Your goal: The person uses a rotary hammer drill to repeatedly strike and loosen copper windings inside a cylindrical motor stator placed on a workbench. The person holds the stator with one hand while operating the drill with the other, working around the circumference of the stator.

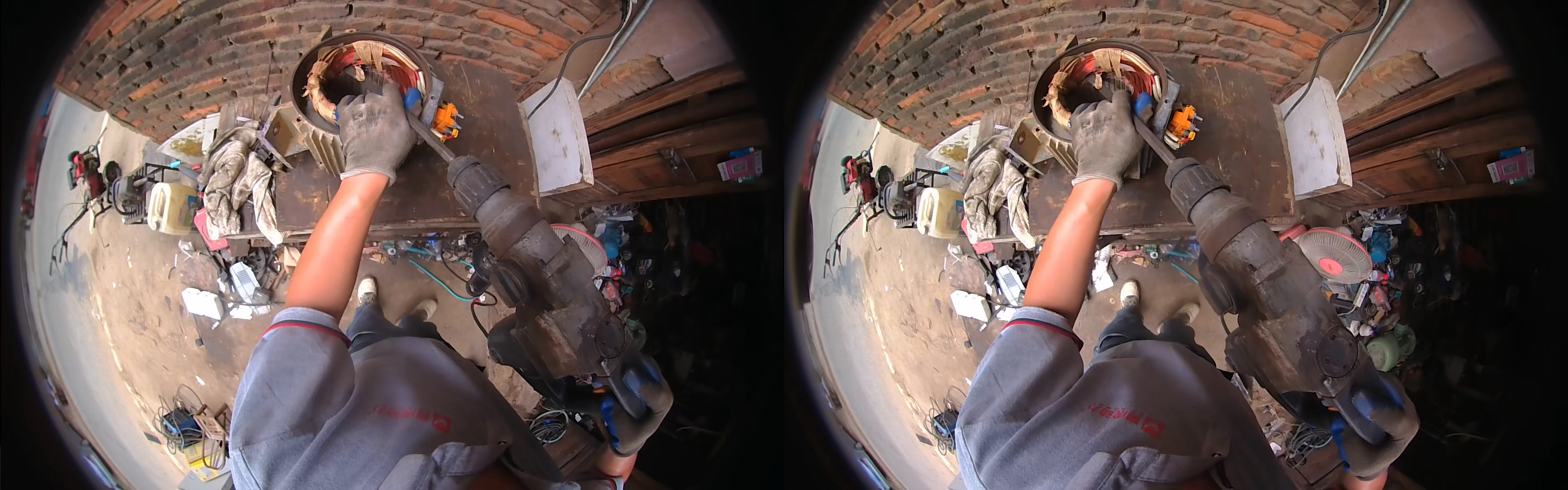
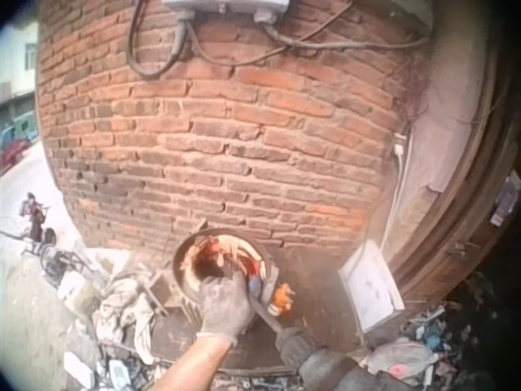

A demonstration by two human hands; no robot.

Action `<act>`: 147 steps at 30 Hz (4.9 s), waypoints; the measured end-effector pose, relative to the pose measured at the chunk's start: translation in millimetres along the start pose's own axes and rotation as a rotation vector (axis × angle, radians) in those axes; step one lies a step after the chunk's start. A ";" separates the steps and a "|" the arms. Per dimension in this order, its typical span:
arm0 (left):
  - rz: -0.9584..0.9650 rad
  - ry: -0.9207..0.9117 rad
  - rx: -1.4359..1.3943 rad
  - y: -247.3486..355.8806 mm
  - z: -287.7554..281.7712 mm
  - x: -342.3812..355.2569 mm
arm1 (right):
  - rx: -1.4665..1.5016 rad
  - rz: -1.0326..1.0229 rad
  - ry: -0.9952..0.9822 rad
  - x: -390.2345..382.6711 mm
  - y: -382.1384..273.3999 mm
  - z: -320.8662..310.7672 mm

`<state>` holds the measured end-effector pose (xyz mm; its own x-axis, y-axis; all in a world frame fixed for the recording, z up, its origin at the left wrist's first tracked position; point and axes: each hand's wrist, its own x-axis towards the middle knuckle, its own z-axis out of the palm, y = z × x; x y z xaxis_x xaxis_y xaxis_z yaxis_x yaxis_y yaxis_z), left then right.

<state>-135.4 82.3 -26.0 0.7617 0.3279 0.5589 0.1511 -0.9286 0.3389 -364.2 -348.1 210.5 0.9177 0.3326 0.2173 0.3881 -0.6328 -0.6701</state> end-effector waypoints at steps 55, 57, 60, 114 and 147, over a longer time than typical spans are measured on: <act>-0.212 -0.085 0.094 23.7 1.5 13.0 | -0.003 0.275 0.210 85.4 63.2 -78.1; -0.214 -0.099 0.091 22.8 0.9 13.3 | -0.003 0.259 0.204 86.7 64.0 -78.9; -0.132 0.045 0.088 20.1 8.1 12.0 | -0.004 0.238 0.196 88.6 64.5 -78.9; 0.106 -0.434 0.057 -10.2 -64.6 -22.7 | 0.403 0.211 0.147 51.7 7.2 -30.8; -0.333 -1.019 -1.453 134.4 -101.0 -257.7 | 0.173 0.391 0.330 -49.8 -87.3 47.3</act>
<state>-375.0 -109.5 -48.0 0.9492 -0.2951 -0.1093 0.1753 0.2072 0.9625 -447.8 -276.3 224.5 0.9798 -0.1594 0.1210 0.0181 -0.5318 -0.8466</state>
